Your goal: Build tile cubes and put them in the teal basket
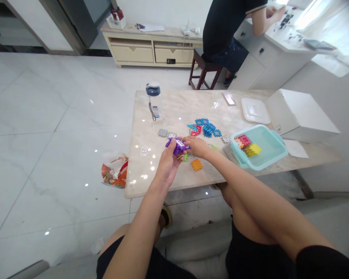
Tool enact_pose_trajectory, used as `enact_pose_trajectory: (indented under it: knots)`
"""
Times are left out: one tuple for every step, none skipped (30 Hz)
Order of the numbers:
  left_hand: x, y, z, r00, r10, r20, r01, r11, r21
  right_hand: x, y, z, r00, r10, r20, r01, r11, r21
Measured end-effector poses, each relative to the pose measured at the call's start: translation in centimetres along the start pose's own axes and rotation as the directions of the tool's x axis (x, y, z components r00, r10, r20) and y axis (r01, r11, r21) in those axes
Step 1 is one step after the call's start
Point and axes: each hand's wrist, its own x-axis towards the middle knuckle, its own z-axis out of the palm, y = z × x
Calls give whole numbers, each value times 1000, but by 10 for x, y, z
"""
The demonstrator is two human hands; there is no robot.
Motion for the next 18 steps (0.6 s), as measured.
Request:
enact_pose_trajectory:
  knots:
    - [1,1,0,1000,3,-2,-3,1000,-2,1,-2,0,1000,0,5,1,1000,-17]
    - [2,2,-1,1000,8,-6,-8,1000,-6,1,-3,-2,1000,2,8,-2,999,-35]
    - [3,3,-1,1000,12,-13,-12,1000,-11,0,-4,-4,1000,9,6,-9,999,-51]
    - [3,4,-2,1000,11,-20,-12,1000,-16,-1,-4,-8,1000,22,-9,-23,998,-63]
    - [4,5,-2,1000,7,-25,-7,1000,-19,-4,-3,-14,998,44,-40,-46,997,-65]
    - [5,6,-2,1000,0,-28,0,1000,-17,-9,-2,-21,993,70,-90,-75,996,-51]
    - [5,7,-2,1000,-8,-28,8,1000,-8,-16,-1,-28,984,96,-153,-99,995,-17]
    - [6,7,-2,999,-16,-28,17,1000,14,-25,1,-37,968,111,-224,-105,994,40]
    - [6,8,-2,999,-28,-27,29,998,53,-36,2,-45,950,112,-293,-81,990,116]
    - [6,8,-1,999,-42,-25,44,993,105,-48,2,-52,929,100,-357,-28,979,201]
    - [7,8,-1,998,-56,-23,59,985,164,-61,1,-58,906,78,-415,46,959,281]
    - [7,7,1,997,-72,-20,75,972,221,-74,-1,-64,885,51,-462,126,930,345]
    - [8,6,2,996,-88,-12,88,959,268,-87,-3,-67,870,26,-493,194,900,390]
    - [9,4,5,995,-102,0,97,948,303,-98,-5,-70,860,6,-510,241,876,417]
    - [9,2,8,993,-116,18,103,939,327,-108,-7,-72,860,-10,-509,265,862,432]
    - [10,-1,11,991,-130,43,107,932,345,-116,-9,-73,868,-21,-495,270,858,437]
    - [10,-4,14,986,-150,74,113,925,364,-121,-10,-75,882,-32,-471,264,860,436]
    - [11,-8,17,979,-173,106,120,915,385,-124,-10,-77,895,-40,-444,253,866,431]
